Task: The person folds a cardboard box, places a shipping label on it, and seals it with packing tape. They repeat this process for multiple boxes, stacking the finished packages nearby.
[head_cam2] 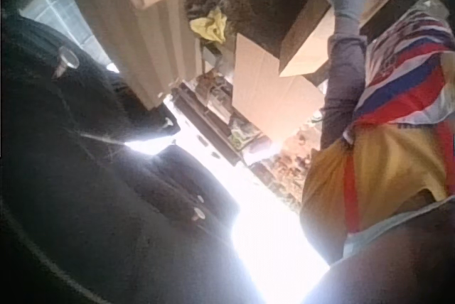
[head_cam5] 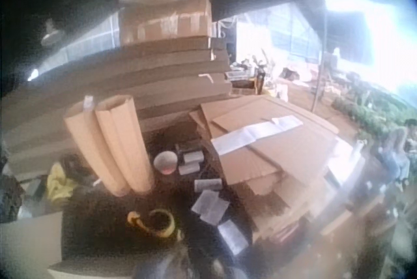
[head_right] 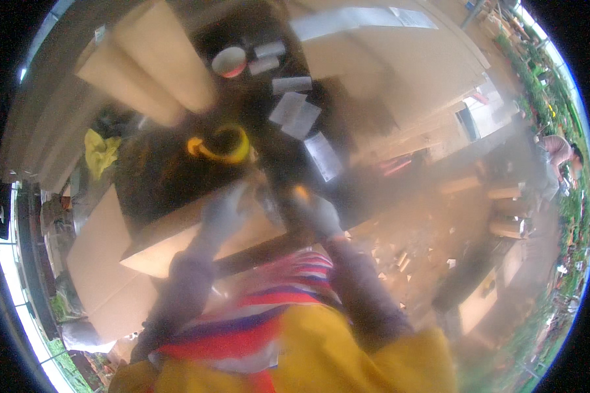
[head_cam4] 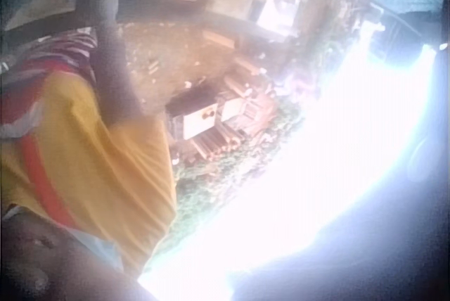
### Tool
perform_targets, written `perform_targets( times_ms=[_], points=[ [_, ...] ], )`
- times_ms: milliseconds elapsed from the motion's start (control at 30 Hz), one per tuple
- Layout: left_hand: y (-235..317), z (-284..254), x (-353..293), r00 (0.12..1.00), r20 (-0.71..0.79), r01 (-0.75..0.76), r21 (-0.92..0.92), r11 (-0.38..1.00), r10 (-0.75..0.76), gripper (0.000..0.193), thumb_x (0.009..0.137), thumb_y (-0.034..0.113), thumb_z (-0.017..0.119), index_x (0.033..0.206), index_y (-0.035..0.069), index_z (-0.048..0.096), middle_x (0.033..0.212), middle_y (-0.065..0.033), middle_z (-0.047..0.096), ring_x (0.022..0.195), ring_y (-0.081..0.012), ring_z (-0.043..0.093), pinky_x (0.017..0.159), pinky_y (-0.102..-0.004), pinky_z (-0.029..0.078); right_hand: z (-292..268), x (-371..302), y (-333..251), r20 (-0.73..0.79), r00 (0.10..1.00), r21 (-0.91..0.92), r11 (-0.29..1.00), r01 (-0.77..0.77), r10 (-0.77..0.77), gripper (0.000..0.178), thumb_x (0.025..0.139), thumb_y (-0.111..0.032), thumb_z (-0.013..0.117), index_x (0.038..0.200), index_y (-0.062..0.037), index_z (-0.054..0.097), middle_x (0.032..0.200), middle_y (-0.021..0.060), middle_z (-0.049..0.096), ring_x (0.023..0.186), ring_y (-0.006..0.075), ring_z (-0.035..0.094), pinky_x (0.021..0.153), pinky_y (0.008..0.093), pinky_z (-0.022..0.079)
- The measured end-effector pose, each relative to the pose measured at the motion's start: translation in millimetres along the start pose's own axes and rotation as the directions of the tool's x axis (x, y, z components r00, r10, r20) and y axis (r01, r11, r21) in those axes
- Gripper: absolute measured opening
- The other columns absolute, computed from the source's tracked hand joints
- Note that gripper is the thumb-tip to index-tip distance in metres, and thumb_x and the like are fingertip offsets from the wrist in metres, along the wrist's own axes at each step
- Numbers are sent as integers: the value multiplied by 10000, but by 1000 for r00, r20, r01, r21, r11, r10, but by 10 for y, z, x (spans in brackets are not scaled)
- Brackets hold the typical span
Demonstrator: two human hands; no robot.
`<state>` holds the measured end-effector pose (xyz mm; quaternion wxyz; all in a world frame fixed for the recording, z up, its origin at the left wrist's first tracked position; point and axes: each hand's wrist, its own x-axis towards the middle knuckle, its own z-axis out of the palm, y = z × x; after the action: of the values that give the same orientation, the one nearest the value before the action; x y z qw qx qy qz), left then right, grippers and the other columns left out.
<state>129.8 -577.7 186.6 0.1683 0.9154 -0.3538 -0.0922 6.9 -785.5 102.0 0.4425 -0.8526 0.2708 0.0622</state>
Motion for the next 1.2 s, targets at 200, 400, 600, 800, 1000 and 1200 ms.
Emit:
perform_targets(
  times_ms=[200,400,600,800,1000,1200],
  points=[
    [-92,41,195,977,211,-16,-18,1000,19,830,678,528,799,1270,25,507,1172,-201,635,1021,-347,651,814,-425,543,-66,-127,269,-291,954,-473,878,-76,-74,380,855,-330,653,1163,-110,621,1026,215,632,884,406,629,765,469,507],
    [-2,-72,266,932,345,106,32,994,-110,899,600,598,817,1235,32,528,1172,-194,633,1017,-339,655,834,-408,542,219,619,-367,-154,924,319,868,381,-349,470,807,-251,749,1210,-57,606,1055,177,616,922,341,625,777,427,505],
    [88,-139,221,959,244,157,-23,987,-147,953,557,595,837,1267,38,530,1161,-179,645,1019,-333,655,843,-417,541,507,947,-733,415,854,811,297,-504,313,234,926,-281,667,955,-51,632,865,15,600,794,116,585,628,252,466],
    [-10,-4,224,958,236,187,-82,979,-163,1004,553,561,850,1352,61,504,1293,-170,590,1116,-324,619,917,-403,518,-530,689,160,-123,965,673,696,252,-230,125,954,-217,588,958,-93,574,786,10,557,656,97,503,558,234,410],
    [4,152,165,992,115,-26,-201,979,49,670,669,383,820,1271,180,608,1345,-89,582,1168,-272,600,938,-396,508,-1450,61,1092,172,959,-344,898,274,-227,306,821,-237,728,1065,-71,647,873,119,694,782,246,675,755,343,524],
    [39,20,119,982,-70,-186,-197,962,176,452,699,241,805,1133,182,696,1258,-67,644,1128,-268,626,886,-382,535,-835,936,812,-343,913,-480,877,30,-219,278,762,-280,776,942,-78,711,907,168,707,878,359,680,765,433,532]
  ],
)
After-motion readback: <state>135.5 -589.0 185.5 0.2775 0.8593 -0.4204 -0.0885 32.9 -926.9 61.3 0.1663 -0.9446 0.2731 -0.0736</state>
